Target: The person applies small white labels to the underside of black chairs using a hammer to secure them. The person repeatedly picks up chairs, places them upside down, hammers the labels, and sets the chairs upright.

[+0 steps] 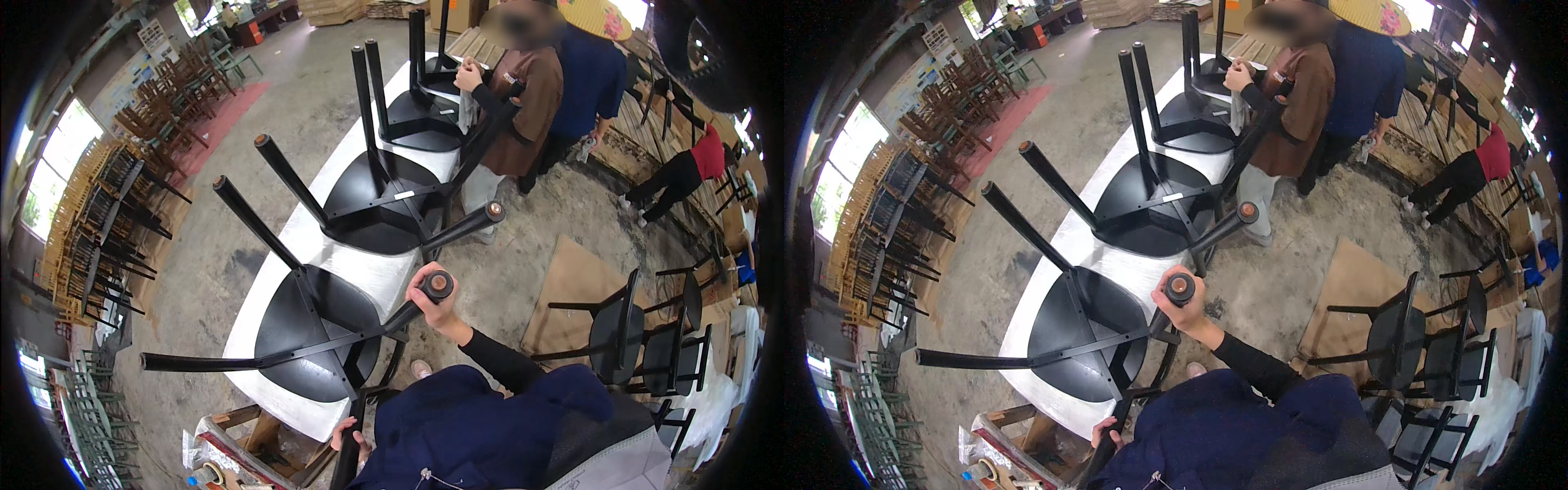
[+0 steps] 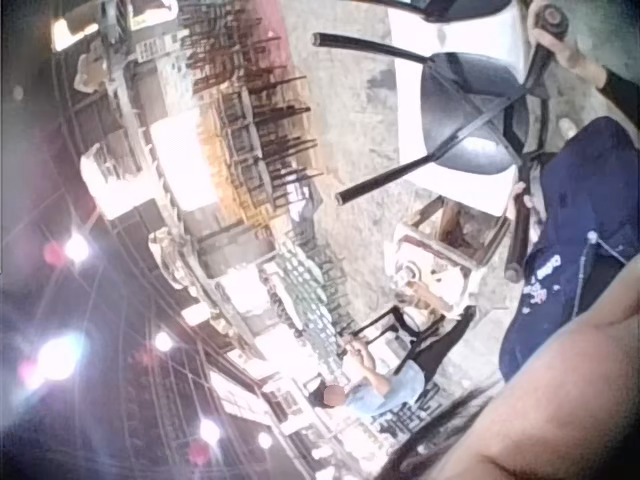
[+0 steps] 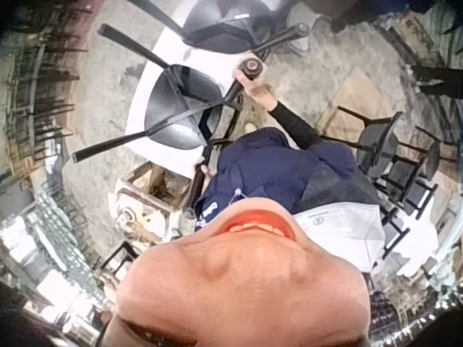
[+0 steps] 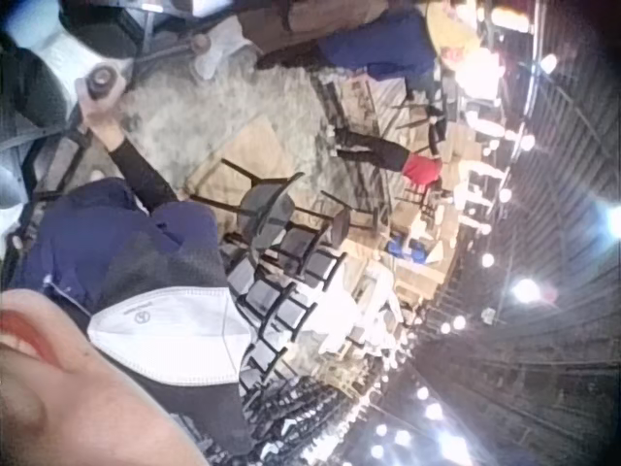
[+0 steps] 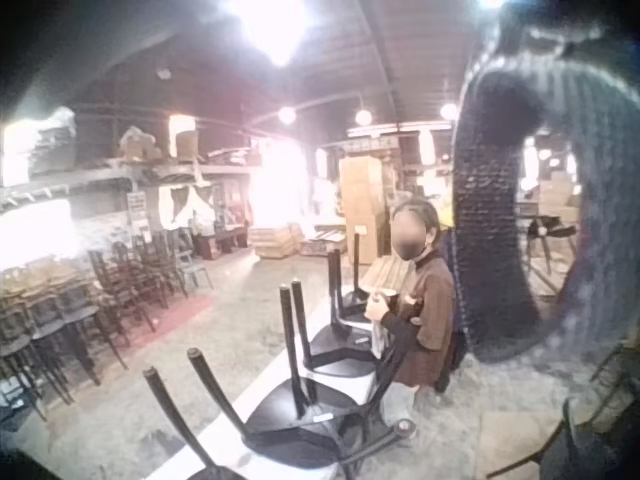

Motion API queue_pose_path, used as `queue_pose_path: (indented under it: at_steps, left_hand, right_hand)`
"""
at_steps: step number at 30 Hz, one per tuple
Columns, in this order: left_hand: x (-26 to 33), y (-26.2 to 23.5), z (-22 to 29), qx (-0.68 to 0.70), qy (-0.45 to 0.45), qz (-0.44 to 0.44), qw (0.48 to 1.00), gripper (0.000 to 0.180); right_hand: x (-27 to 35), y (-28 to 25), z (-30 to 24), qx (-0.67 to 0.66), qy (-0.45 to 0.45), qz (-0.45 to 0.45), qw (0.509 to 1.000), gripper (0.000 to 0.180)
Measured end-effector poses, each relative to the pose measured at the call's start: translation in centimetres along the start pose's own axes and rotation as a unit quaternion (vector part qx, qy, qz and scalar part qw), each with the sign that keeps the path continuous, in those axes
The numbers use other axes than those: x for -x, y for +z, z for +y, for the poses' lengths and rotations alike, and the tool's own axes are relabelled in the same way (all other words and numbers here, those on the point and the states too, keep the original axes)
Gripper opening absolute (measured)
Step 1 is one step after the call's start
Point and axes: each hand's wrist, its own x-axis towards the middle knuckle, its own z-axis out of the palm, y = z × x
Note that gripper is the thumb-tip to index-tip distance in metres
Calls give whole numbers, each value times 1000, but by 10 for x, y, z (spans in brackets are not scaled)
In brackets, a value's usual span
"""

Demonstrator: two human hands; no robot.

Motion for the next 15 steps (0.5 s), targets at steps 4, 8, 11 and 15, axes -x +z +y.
queue_pose_path:
  at_steps: [4, 8, 11, 15]
  left_hand:
    - [-7, -9, 3, -14, -11, 1, 1000, 47]
    - [-5, -5, 0, -17, -3, 9, 1000, 46]
    - [-1, -4, 6, -39, -5, -17, 999, 41]
    - [0, -15, 4, -46, 66, -80, 994, 32]
  right_hand:
    - [-1, 8, 5, 6, -18, 2, 1000, 15]
    - [4, 1, 13, 14, -42, -7, 999, 24]
    - [22, -4, 39, -26, -32, 25, 999, 25]
    - [80, -11, 51, 307, 298, -135, 894, 26]
